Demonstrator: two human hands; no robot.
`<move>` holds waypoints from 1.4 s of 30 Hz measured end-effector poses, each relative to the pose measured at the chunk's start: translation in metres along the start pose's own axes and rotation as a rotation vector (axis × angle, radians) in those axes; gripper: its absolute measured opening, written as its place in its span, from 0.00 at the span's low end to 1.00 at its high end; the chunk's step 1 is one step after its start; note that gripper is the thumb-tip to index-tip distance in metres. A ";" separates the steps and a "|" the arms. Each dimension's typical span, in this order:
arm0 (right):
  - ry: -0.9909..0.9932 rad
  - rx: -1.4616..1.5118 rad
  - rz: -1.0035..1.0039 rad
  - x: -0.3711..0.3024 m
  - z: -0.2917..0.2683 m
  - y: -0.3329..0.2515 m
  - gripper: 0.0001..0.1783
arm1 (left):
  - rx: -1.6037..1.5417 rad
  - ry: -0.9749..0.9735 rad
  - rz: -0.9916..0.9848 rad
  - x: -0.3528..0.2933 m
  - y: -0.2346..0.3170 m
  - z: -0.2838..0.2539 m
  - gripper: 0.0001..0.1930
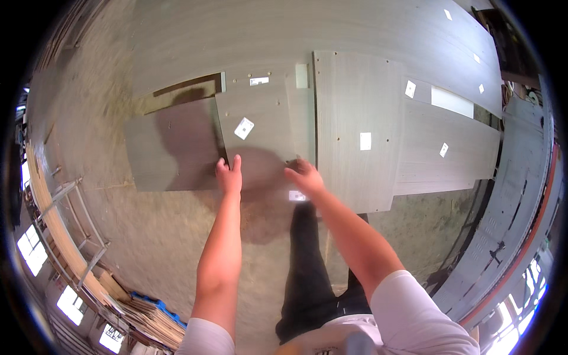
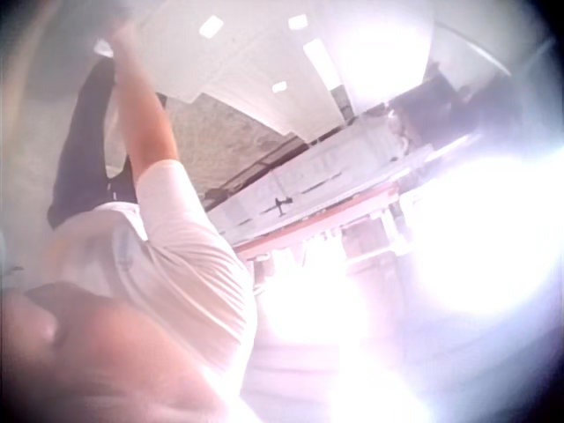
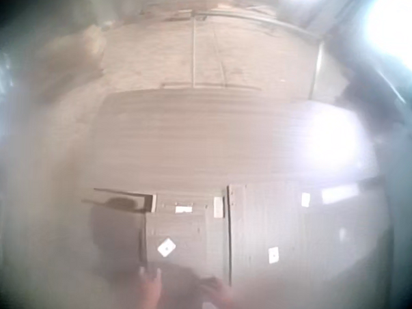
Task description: The person handles large rectangular wood panels in a workshop, moving them from a stack to a machine and back. They repeatedly pick up panels, place them onto a conveyor or processing bed, and then retrieve them to stack them on the floor.
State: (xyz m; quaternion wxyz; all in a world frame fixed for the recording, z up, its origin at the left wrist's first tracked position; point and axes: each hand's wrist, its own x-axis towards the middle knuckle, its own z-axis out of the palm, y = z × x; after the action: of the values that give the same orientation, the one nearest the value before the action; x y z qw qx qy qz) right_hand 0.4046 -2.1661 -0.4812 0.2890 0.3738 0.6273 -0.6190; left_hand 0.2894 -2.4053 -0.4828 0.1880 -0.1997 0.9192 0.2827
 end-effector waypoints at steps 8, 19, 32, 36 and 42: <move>-0.029 -0.012 0.055 -0.108 -0.054 -0.006 0.30 | -0.249 -0.295 -0.238 -0.055 0.006 -0.021 0.36; 0.832 0.161 0.588 -0.143 -0.148 0.279 0.30 | -0.258 -0.256 -0.107 -0.139 0.038 0.025 0.29; 0.335 1.383 0.440 -0.122 -0.133 0.216 0.43 | -0.561 -0.263 -0.275 -0.257 0.078 0.058 0.29; 0.347 1.243 0.275 -0.181 -0.176 0.198 0.29 | -0.754 -0.106 -0.483 -0.313 0.053 -0.013 0.33; 0.303 1.009 -0.018 -0.275 -0.320 0.098 0.25 | -0.767 0.141 -0.553 -0.411 0.026 -0.108 0.37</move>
State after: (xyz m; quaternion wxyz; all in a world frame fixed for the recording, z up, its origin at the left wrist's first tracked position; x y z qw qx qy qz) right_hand 0.6697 -1.8836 -0.2877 -0.0264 0.5465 0.2892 -0.7855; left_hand 0.6012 -2.3428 -0.2000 0.1061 -0.5105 0.6715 0.5264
